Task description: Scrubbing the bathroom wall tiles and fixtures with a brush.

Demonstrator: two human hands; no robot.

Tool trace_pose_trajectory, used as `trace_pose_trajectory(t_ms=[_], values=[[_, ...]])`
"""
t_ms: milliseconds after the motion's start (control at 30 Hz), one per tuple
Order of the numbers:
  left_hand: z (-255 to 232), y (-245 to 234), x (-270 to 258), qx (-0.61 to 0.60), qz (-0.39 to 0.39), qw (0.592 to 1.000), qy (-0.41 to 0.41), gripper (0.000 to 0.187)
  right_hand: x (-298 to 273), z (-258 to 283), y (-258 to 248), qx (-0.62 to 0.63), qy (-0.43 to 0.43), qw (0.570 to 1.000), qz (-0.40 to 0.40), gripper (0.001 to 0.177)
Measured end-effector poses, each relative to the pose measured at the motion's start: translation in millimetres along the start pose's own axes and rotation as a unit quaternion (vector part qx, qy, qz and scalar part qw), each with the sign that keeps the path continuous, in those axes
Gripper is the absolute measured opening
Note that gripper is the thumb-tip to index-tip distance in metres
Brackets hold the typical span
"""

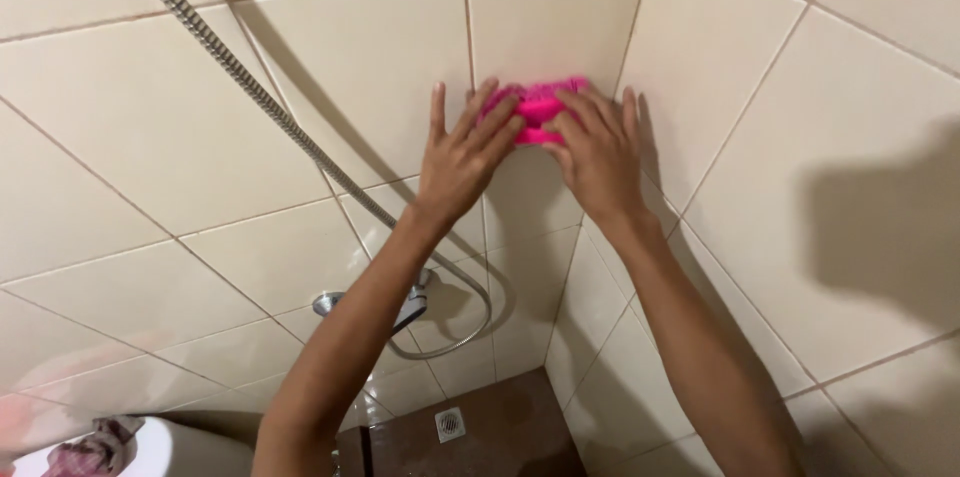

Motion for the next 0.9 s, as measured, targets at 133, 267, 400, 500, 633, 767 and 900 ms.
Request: trace_pose_trajectory(t_ms=[133, 267, 400, 500, 633, 767, 900], values=[[19.0, -9.7, 37.4, -0.013, -0.027, 1.000, -0.005, 0.035, 36.3, 0.8, -21.1, 0.001, -0.028, 0.999, -0.034, 0.019], [33.3, -41.2, 77.5, 0.011, -0.085, 0.996, 0.026, 0.039, 75.2, 0.8, -44.5, 0.012, -0.056, 0.994, -0.093, 0.022], [36.4, -78.0, 107.0, 0.007, -0.093, 0.995, 0.019, 0.045, 105.7, 3.8, -65.0, 0.058, -0.072, 0.986, -0.138, 0.018], [36.0, -86.4, 109.7, -0.004, -0.075, 0.997, 0.006, 0.049, 113.9, 10.2, -77.1, 0.107, -0.048, 0.986, -0.119, 0.021], [32.5, -84.0, 94.1, 0.008, -0.068, 0.998, 0.012, 0.043, 104.1, 9.6, -65.0, 0.133, -0.055, 0.983, -0.114, 0.023], [31.2, -76.8, 69.5, -0.001, -0.055, 0.998, 0.001, 0.035, 87.1, 18.3, -49.5, 0.150, -0.057, 0.981, -0.113, 0.024], [28.9, -66.2, 44.5, 0.003, -0.025, 1.000, -0.011, 0.033, 65.3, 26.3, -31.2, 0.175, -0.028, 0.980, -0.084, 0.021]])
Point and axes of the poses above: each hand's wrist, its own x-axis towards the middle knuckle, its own y-axis out of the palm, z = x × y, the point moved 3 cm from there along x, towards the middle knuckle, and after that the axes turned 15 degrees about -y, right-handed, at the moved point
